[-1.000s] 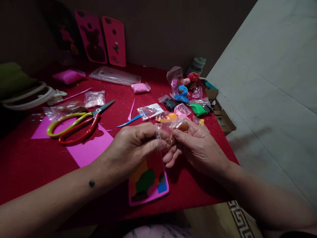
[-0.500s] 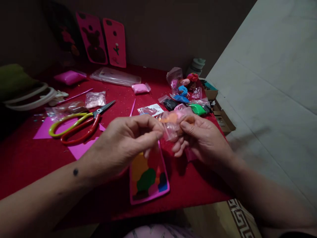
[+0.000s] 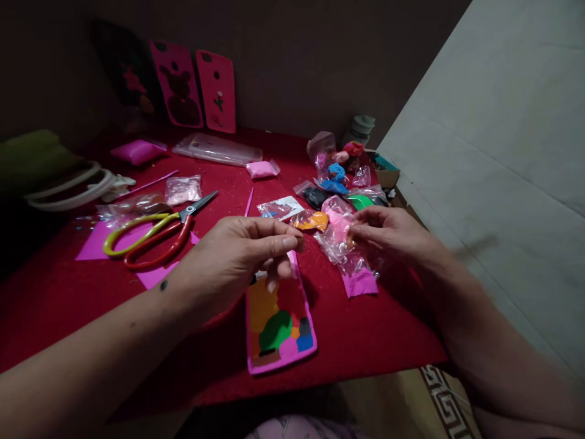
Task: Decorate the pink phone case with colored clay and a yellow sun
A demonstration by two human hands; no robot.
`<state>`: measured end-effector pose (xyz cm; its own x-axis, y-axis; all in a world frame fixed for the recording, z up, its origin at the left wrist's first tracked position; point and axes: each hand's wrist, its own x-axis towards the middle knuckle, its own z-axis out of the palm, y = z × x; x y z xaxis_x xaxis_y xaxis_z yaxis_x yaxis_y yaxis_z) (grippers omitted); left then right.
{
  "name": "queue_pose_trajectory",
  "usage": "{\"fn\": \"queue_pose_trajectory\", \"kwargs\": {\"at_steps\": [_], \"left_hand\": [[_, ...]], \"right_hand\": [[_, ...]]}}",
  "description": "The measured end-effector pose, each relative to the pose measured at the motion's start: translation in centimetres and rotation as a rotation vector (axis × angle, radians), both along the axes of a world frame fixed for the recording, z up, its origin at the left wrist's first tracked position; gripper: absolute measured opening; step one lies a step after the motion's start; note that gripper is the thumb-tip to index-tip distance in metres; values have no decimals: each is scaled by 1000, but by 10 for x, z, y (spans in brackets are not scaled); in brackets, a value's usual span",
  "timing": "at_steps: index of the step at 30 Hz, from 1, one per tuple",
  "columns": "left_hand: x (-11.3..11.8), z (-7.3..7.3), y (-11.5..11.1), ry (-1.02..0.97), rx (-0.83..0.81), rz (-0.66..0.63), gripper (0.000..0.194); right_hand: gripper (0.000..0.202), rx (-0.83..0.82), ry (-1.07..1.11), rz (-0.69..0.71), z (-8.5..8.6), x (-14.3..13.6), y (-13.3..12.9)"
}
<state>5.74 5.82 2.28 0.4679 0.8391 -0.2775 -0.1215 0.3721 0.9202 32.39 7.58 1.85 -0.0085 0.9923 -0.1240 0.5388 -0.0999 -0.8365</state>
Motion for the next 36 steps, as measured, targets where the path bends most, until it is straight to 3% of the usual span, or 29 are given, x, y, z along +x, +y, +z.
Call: {"fn": "queue_pose_trajectory", "kwargs": {"at_steps": [3,5,9,11,14,17,22,25,29,36], "left_hand": [[1,1,-1,-11,-49,-20,10],[1,1,-2,-15,-64,-35,11],[3,1,-4,-54,-98,-77,11],[3,-1,-5,-82,-92,-106,14],[2,-4,-4,-122,-91,-163,19],[1,-6,-3,-146,-125,-179,16],[-3,2,2,-170,-105,-57,10],[-6,16,6,-143,15,21,11],[-6,29,11,-65,131,147,9],[-11,4,20,-27,167,238,8]], "right_hand": [[15,467,-440,-47,6,-6,-8],[13,686,-486,-18,14,-17,-19],[30,640,-269,339,28,-49,-42],[36,734,-302,454,29,-62,-47],[25,855,-361,532,23,-72,-46],[16,867,-306,503,16,-75,-44],[12,736,6,306,19,-77,-42],[4,412,298,150,24,-79,-38],[9,49,632,116,21,-82,-31],[15,-160,857,102,-3,-87,-23]]}}
